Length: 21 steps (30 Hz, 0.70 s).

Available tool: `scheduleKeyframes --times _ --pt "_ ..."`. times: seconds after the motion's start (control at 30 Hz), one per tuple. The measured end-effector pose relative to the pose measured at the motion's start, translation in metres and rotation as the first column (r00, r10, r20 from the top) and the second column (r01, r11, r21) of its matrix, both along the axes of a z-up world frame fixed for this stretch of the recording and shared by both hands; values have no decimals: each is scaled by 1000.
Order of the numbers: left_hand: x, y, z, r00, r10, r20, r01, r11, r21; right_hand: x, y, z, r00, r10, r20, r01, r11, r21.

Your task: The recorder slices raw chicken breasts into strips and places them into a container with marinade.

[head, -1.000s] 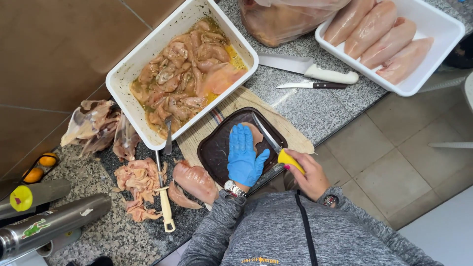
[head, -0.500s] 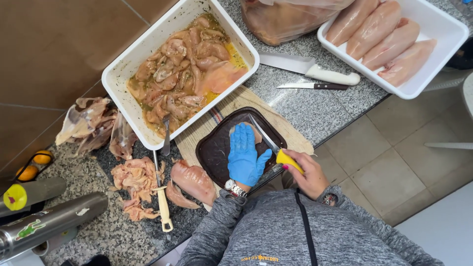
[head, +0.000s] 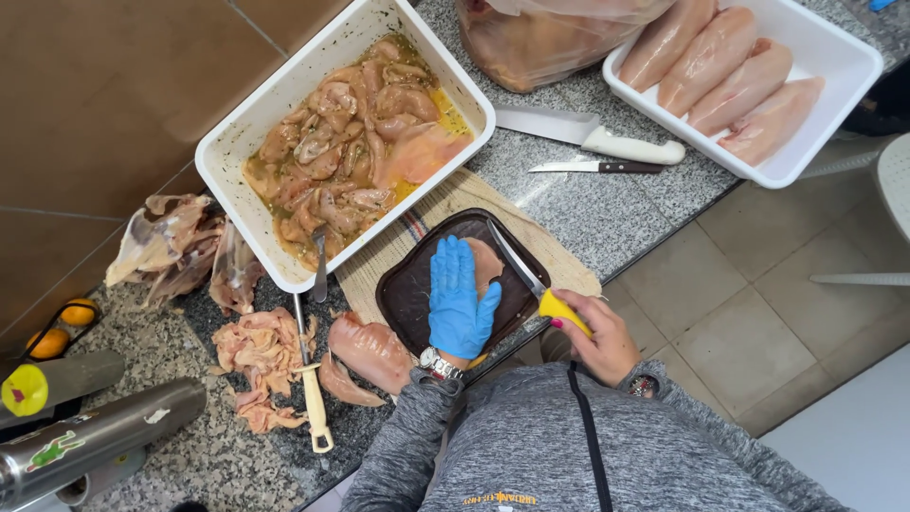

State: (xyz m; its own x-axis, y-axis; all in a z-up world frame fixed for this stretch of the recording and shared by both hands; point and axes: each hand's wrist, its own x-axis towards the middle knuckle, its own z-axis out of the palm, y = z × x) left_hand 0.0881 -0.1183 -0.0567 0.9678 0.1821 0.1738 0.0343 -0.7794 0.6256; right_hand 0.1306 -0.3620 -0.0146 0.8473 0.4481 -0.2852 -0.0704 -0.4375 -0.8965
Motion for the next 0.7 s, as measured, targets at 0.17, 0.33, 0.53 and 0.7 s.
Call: scheduleKeyframes --times 0.17,0.33,0.53,0.7 --pt "3 11 6 999 33 -5 -33 999 -18 -2 -3 5 999 -18 -39 18 1000 -12" --pt "-2 3 2 1000 -15 -15 16 998 66 -6 -4 -7 1000 15 -2 -15 1000 14" --pt "2 -10 13 998 -42 -41 45 996 78 -6 1 -5 999 37 -18 -37 999 36" --pt "3 -2 7 996 -55 -70 60 996 70 -4 6 0 999 26 -22 -26 1000 -2"
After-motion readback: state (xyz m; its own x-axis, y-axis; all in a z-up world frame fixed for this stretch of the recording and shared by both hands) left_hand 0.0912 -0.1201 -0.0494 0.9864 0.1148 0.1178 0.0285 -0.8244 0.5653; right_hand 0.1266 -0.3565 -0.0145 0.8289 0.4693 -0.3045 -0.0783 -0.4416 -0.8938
